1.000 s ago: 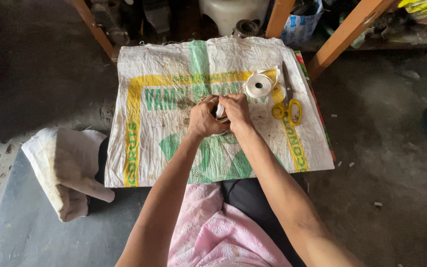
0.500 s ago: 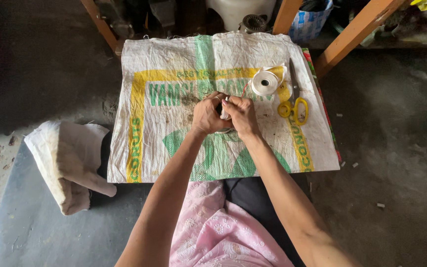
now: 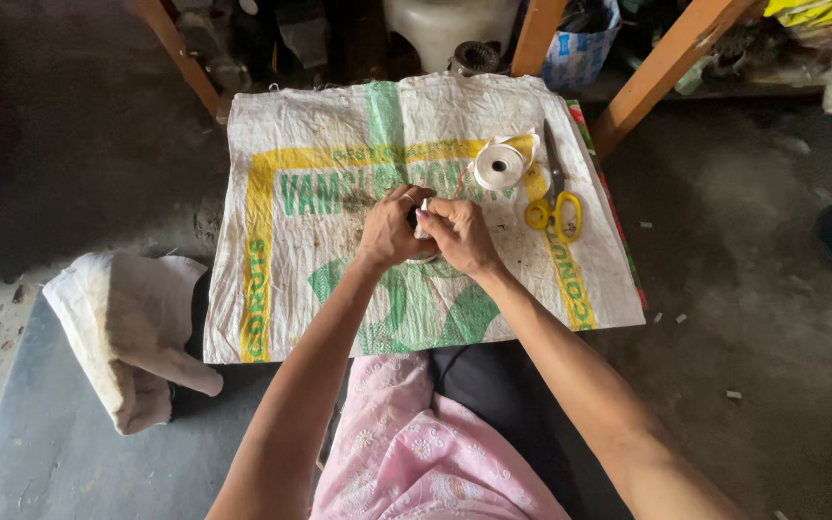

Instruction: The person wraps a white ribbon around a small bundle of wires held in the left hand, then uses a needle and thread to stitch the ribbon in place. The person continues stitching around the bundle to secure the ribbon.

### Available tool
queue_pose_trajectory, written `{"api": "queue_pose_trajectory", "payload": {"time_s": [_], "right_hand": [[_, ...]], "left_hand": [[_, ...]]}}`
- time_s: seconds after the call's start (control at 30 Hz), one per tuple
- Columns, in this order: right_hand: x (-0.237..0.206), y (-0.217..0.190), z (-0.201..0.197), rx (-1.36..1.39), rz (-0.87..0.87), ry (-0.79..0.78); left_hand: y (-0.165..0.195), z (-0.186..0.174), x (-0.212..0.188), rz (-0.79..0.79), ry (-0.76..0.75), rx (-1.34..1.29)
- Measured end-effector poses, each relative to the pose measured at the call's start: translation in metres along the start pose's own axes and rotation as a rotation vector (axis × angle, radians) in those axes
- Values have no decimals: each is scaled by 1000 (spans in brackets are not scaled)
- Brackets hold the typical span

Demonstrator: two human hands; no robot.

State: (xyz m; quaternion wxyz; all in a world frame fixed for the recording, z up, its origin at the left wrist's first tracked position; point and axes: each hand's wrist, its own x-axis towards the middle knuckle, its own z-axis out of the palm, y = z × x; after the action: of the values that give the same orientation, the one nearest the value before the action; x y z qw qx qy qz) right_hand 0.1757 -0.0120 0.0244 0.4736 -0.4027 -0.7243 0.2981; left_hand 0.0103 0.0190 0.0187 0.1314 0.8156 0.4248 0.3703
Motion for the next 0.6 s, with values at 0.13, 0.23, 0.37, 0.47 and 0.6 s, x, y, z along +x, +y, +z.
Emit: {"api": "queue_pose_trajectory", "payload": {"time_s": [0.13, 0.23, 0.37, 0.47, 0.6], "right_hand": [[-3, -1, -5, 218, 219, -17], [-1, 1, -8, 246, 80, -16], [-6, 0, -5, 136, 20, -6], [-12, -8, -2, 26, -39, 41], [-16, -20, -2, -28, -59, 81]], "left_hand": [[14, -7, -14, 176, 286, 83], [25, -7, -33, 86, 281, -64], [25, -4, -53, -146, 225, -338], [17, 1, -51, -248, 229, -414], [11, 9, -43, -374, 185, -478]]}}
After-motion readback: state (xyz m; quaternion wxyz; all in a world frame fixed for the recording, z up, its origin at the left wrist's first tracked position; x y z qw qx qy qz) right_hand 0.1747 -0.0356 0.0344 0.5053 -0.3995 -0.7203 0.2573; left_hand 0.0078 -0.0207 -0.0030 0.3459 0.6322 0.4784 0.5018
